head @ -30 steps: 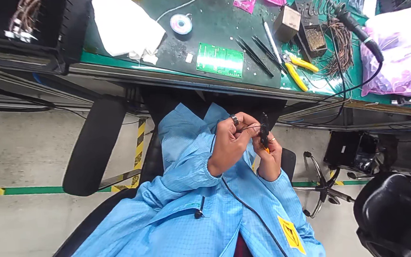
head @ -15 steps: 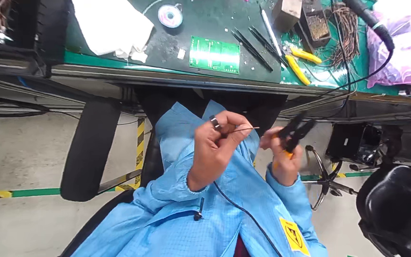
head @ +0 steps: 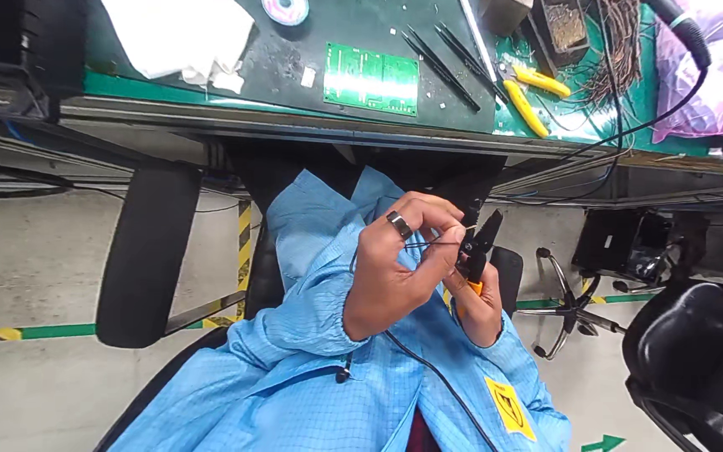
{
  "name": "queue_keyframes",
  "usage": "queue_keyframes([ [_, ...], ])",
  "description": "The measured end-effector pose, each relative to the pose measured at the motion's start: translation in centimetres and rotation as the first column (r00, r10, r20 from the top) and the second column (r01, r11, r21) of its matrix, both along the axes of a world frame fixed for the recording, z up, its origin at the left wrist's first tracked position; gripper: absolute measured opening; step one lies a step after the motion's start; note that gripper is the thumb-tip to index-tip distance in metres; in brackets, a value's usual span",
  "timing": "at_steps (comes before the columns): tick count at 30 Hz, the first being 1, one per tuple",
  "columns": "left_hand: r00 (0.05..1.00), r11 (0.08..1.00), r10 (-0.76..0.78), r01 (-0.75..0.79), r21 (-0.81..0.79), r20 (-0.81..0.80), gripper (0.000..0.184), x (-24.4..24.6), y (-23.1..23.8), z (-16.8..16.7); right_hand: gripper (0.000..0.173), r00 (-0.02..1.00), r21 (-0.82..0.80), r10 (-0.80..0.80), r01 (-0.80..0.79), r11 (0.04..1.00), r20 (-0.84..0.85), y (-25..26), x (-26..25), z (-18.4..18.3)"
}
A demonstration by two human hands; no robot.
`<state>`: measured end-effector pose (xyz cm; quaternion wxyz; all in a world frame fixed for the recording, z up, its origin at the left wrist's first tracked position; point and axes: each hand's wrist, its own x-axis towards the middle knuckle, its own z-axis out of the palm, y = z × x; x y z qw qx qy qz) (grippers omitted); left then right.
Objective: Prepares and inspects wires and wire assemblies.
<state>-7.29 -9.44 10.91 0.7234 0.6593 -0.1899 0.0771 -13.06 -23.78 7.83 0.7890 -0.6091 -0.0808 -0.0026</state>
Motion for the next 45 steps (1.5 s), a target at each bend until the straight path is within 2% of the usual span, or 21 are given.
queue_keyframes([
  [18,0.992,0.996,0.051,-0.059,0.064,0.114,0.008,-0.32,-0.29,0.21,0.020,0.989,-0.228,-0.107,0.129,0.965,0.104,-0.16,-0.46,-0.67],
  [29,0.991,0.993,0.054,-0.066,0.095,0.123,0.009,-0.31,-0.16,0.20,0.017,0.986,-0.248,-0.115,0.141,0.958,0.117,-0.04,-0.42,-0.92],
  [45,0.989,0.994,0.059,-0.071,0.087,0.135,0.009,-0.45,-0.27,0.38,0.021,0.987,-0.224,-0.121,0.143,0.964,0.108,-0.04,-0.52,-0.87],
])
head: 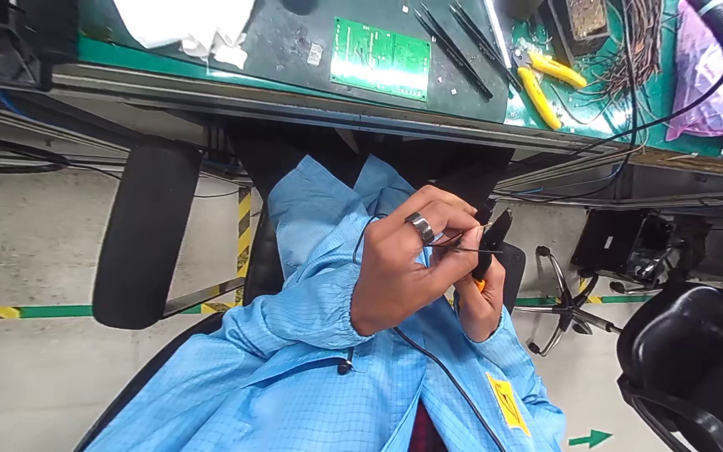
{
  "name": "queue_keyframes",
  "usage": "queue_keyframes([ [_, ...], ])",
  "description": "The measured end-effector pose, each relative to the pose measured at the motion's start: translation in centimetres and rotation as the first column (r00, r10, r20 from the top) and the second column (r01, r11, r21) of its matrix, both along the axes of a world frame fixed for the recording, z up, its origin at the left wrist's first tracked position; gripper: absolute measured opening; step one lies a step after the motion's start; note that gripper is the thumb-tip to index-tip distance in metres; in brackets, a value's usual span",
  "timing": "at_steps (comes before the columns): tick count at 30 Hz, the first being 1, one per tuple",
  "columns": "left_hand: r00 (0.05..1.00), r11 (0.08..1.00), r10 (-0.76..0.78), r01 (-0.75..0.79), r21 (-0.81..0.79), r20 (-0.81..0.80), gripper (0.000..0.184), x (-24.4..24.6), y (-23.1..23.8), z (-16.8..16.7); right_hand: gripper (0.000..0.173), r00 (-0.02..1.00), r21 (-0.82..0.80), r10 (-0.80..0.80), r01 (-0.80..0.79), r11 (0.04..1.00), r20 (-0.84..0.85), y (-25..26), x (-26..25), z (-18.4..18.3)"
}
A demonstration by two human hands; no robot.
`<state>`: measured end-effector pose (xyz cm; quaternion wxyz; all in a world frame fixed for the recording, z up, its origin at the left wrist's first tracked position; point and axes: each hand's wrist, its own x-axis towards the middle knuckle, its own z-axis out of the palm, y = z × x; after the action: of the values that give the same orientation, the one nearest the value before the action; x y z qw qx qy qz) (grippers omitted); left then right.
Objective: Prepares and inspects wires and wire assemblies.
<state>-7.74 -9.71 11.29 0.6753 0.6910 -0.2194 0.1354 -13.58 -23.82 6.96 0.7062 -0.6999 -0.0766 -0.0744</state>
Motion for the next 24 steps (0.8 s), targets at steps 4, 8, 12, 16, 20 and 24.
queue_keyframes([
  [4,1.000,1.000,-0.007,0.007,-0.003,0.002,0.009,0.1,-0.1,0.0,0.021,1.000,-0.019,-0.012,0.012,1.000,0.020,-0.2,0.0,-0.2],
  [8,1.000,1.000,-0.004,0.004,-0.001,-0.016,0.007,0.1,0.3,-0.2,0.018,0.999,-0.067,-0.042,0.042,0.997,0.004,0.6,0.1,0.1],
  [12,0.993,0.993,-0.115,0.116,0.031,-0.011,0.010,0.7,-0.4,-0.5,0.022,0.988,-0.177,-0.154,0.154,0.972,0.013,-0.1,0.2,1.6],
  [16,0.963,0.961,-0.266,0.268,0.065,-0.026,0.012,2.1,0.2,-1.2,0.023,0.986,-0.237,-0.165,0.154,0.959,-0.028,-0.3,0.7,1.1],
  [20,0.966,0.954,-0.254,0.258,0.154,-0.041,0.010,2.0,0.4,-1.6,0.025,0.984,-0.243,-0.157,0.134,0.961,-0.078,-0.6,0.6,0.3],
  [24,0.964,0.929,-0.251,0.266,0.258,-0.088,0.023,1.8,0.7,-1.4,0.027,0.981,-0.246,-0.169,0.141,0.959,-0.097,-1.0,0.6,0.2],
])
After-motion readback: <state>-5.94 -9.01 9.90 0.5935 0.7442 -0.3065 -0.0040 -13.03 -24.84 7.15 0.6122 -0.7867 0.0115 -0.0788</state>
